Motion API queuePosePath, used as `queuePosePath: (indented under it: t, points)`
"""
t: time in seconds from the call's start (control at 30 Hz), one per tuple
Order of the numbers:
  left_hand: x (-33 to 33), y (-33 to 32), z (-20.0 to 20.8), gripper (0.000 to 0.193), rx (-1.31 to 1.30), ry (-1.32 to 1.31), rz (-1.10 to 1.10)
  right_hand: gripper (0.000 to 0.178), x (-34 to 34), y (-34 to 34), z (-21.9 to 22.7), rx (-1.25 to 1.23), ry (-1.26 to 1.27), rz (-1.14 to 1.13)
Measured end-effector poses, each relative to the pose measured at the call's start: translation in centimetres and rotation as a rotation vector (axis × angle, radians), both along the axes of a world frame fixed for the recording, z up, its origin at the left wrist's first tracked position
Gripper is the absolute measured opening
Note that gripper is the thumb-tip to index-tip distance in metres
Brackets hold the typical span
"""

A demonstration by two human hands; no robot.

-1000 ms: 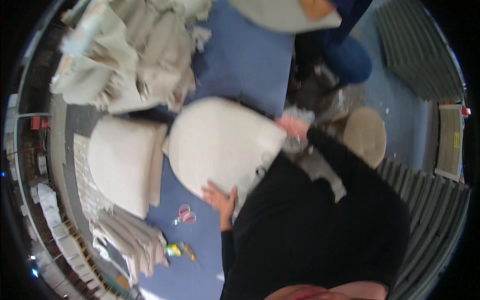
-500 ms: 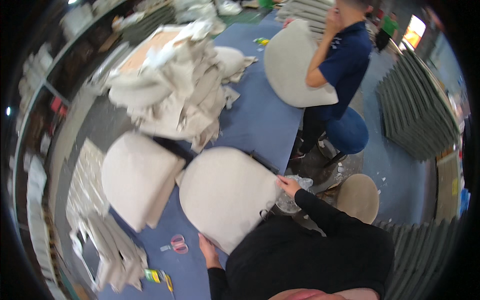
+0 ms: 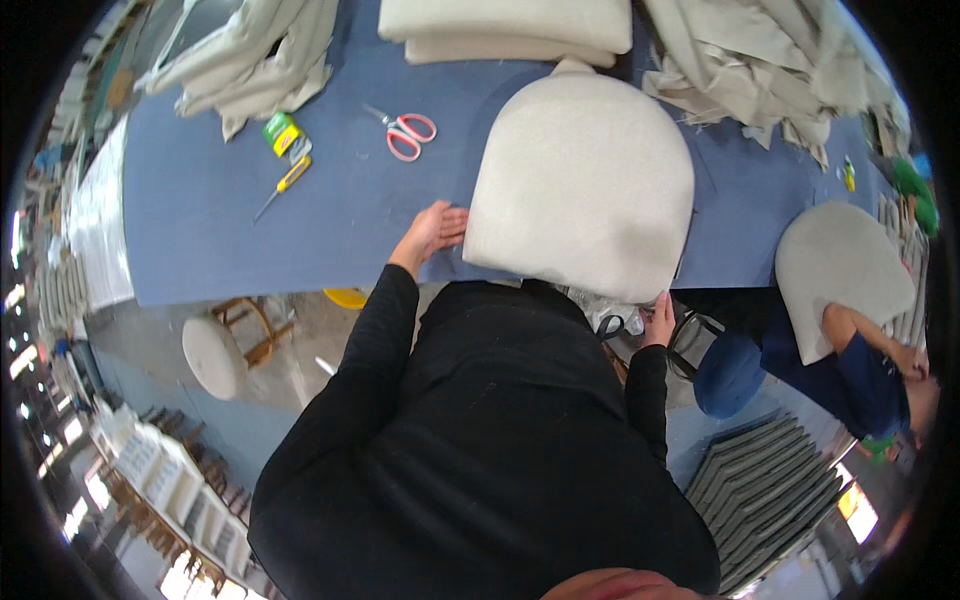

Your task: The person staples fabric onto foam cushion pieces using a staple gun, trims excess fabric with scissors, and folds edges to fit the contours. They repeatedly flip and reposition the cushions to secure the fabric on multiple sides.

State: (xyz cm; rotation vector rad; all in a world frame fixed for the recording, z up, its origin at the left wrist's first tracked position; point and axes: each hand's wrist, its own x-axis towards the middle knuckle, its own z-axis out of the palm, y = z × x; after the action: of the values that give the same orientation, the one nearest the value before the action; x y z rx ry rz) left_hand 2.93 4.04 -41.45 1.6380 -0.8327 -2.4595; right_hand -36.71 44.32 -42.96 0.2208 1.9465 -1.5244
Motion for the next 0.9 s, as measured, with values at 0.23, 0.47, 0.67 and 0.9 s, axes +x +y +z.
queuePosePath:
  t: [0.23, 0.47, 0.67, 0.9]
  points:
    - [-2.5, -0.6, 1.6, 0.066, 0.008, 0.016, 0.023, 0.065, -1.8, 1.6, -0.4, 0.050, 0.048, 0.075]
    - [-7.4, -1.2, 12.9, 0.056, -0.163, -0.073, -0.194, 0.070, 1.7, -0.4, 3.7, -0.054, 0.232, -0.091]
    - [-17.4, -2.8, 28.2, 0.077, -1.369, 0.319, -0.689, 0.092, 0.3, -1.9, 10.0, -0.618, -0.280, -0.375]
    - [-30.0, -2.5, 27.8, 0.085, -2.212, 0.371, -1.051, 0.064, -6.2, -6.8, 14.7, -0.744, -0.179, -0.395]
